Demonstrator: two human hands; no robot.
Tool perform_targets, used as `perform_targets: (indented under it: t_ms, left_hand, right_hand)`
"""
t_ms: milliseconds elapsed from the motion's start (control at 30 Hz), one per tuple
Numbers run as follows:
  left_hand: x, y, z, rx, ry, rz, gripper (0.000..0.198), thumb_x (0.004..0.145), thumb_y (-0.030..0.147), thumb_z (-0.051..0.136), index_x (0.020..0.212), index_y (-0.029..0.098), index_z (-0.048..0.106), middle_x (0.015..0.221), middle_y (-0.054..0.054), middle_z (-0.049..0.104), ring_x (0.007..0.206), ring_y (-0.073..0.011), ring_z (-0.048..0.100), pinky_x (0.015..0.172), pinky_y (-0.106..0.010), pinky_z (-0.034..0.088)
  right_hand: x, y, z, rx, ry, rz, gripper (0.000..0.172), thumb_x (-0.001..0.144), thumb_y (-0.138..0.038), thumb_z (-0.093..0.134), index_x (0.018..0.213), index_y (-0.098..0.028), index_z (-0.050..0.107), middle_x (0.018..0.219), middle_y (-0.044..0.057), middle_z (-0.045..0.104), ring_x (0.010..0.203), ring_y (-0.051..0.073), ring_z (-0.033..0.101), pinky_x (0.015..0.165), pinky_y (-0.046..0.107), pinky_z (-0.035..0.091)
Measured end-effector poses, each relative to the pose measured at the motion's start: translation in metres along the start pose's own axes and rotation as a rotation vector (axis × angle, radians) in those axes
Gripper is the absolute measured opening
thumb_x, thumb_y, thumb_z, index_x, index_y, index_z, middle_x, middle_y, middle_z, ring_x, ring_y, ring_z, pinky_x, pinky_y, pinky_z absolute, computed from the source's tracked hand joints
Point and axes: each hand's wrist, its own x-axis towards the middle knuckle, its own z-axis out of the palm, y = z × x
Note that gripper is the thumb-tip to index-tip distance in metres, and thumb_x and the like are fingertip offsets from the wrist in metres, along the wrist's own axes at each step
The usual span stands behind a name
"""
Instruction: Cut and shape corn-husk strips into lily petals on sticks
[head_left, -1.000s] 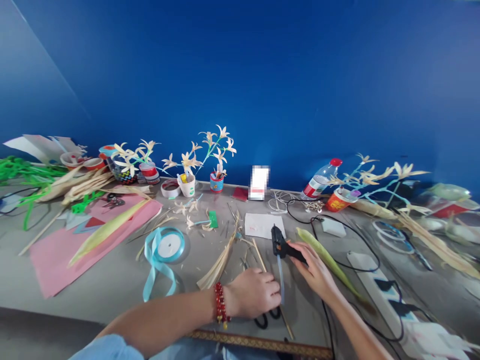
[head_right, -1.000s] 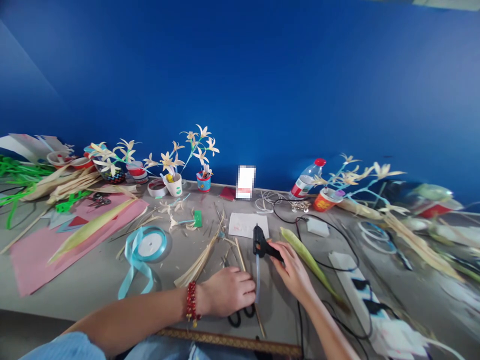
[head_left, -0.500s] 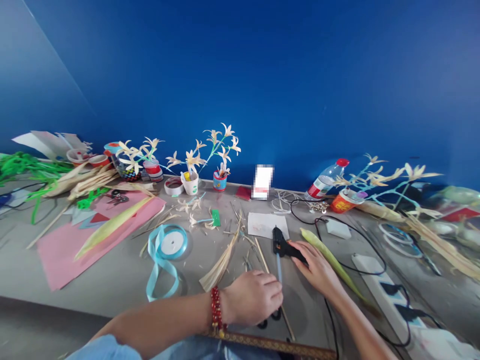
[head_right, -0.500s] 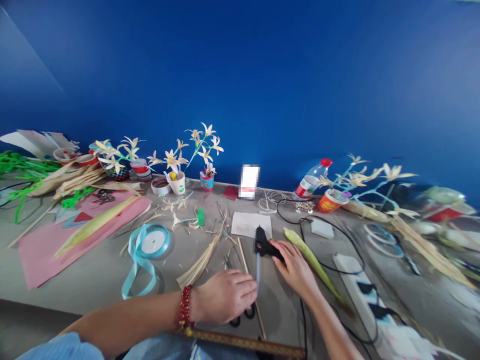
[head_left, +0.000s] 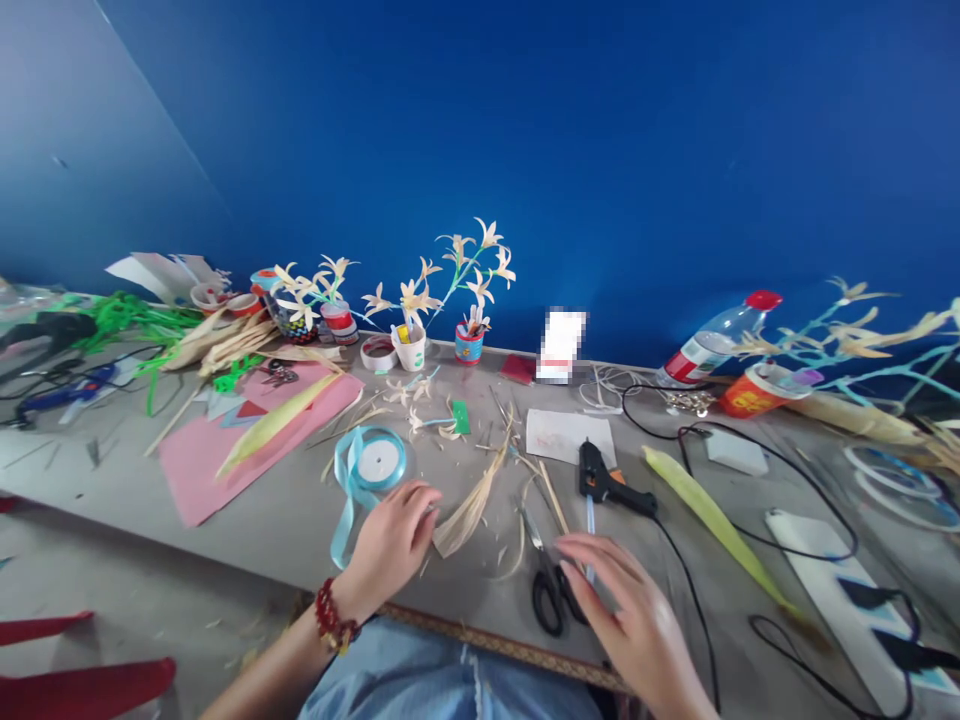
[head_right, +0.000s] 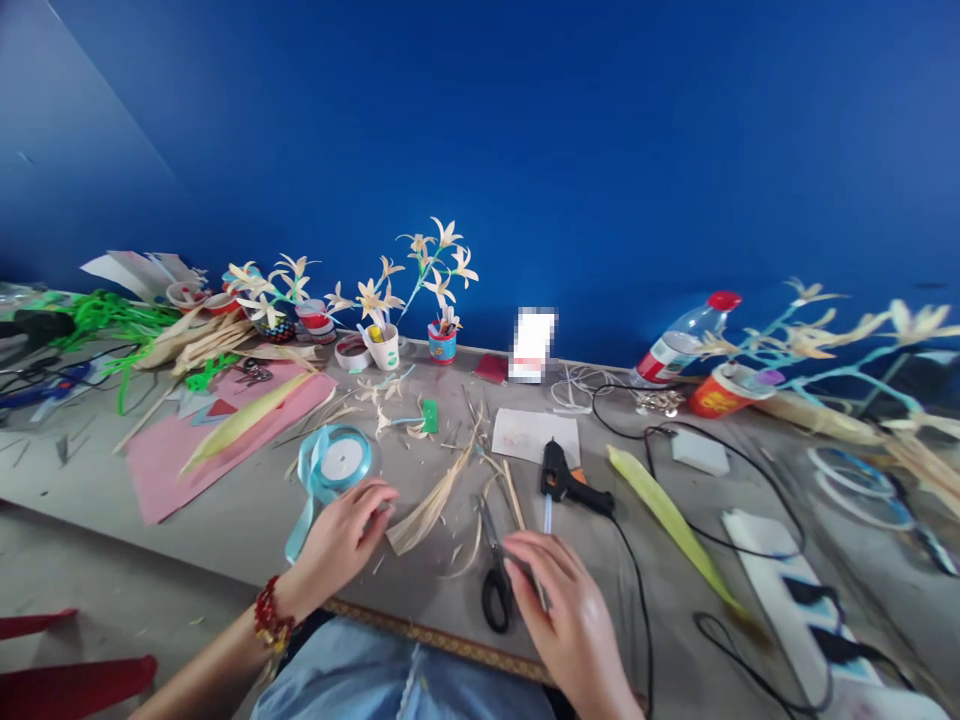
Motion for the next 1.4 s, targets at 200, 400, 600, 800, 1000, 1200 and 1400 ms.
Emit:
perform_targets:
  t_ms: [200,400,600,800,1000,1200,1400]
  left_hand:
    - [0.013,0.016,0.015,0.192,-0.184,-0.021,0.011,0.093,0.025,0.055,0.099,0.018,0.061,0.097,-0.008,0.066,0.092,-0.0261,0.061,0.081,-0.038,0.046]
    - [0.011,0.010,0.022,-0.024,-0.122,-0.080,0.013,0.094,0.020,0.049,0.086,0.019,0.058,0.084,-0.005,0.064,0.079,-0.0214,0.058,0.074,-0.033,0.040]
    - [0.022,0.026,0.021,-0.808,-0.123,-0.328,0.017,0.091,0.033,0.058,0.082,0.017,0.060,0.076,-0.001,0.059,0.071,-0.0157,0.053,0.068,-0.027,0.038]
    - [0.035,0.040,0.031,-1.547,-0.427,-0.628,0.031,0.071,0.038,0.080,0.079,0.012,0.067,0.064,0.000,0.059,0.059,-0.0107,0.051,0.062,-0.024,0.040]
    - [0.044,0.029,0.017,-1.323,-0.184,-0.556,0.029,0.078,0.041,0.075,0.088,0.015,0.070,0.077,0.000,0.062,0.073,-0.0121,0.052,0.067,-0.021,0.040]
    - [0.056,0.031,0.011,-1.423,-0.262,-0.571,0.030,0.072,0.036,0.082,0.074,0.013,0.063,0.067,0.002,0.058,0.063,-0.0094,0.050,0.062,-0.020,0.039]
    - [0.059,0.034,0.014,-1.487,-0.252,-0.624,0.031,0.073,0.037,0.082,0.076,0.013,0.061,0.068,0.001,0.059,0.062,-0.0096,0.052,0.063,-0.021,0.042]
  right_hand:
    - [0.015,-0.025,0.030,0.054,-0.015,-0.074,0.018,0.096,-0.024,0.052,0.099,-0.024,0.070,0.101,0.010,0.075,0.092,0.025,0.071,0.082,0.036,0.059]
    - [0.012,-0.021,0.031,0.089,0.010,0.010,0.018,0.095,-0.025,0.054,0.098,-0.024,0.071,0.099,0.009,0.075,0.092,0.026,0.072,0.082,0.036,0.058]
    - [0.029,-0.027,0.047,0.515,0.007,0.346,0.024,0.092,-0.041,0.061,0.100,-0.022,0.071,0.093,0.009,0.074,0.080,0.024,0.071,0.070,0.031,0.057]
    - [0.055,-0.046,0.059,1.034,-0.093,0.527,0.029,0.088,-0.049,0.066,0.087,-0.020,0.065,0.070,0.002,0.066,0.060,0.018,0.062,0.060,0.029,0.053]
    - [0.067,-0.037,0.052,0.628,-0.084,0.344,0.022,0.088,-0.032,0.065,0.070,-0.019,0.061,0.068,0.000,0.057,0.061,0.015,0.051,0.055,0.024,0.039]
    - [0.076,-0.039,0.045,0.751,-0.163,0.435,0.025,0.088,-0.036,0.064,0.070,-0.019,0.061,0.063,-0.003,0.051,0.058,0.013,0.048,0.054,0.023,0.039]
    - [0.084,-0.043,0.040,0.898,-0.176,0.514,0.027,0.085,-0.040,0.066,0.068,-0.019,0.061,0.065,-0.003,0.051,0.058,0.013,0.051,0.057,0.024,0.044]
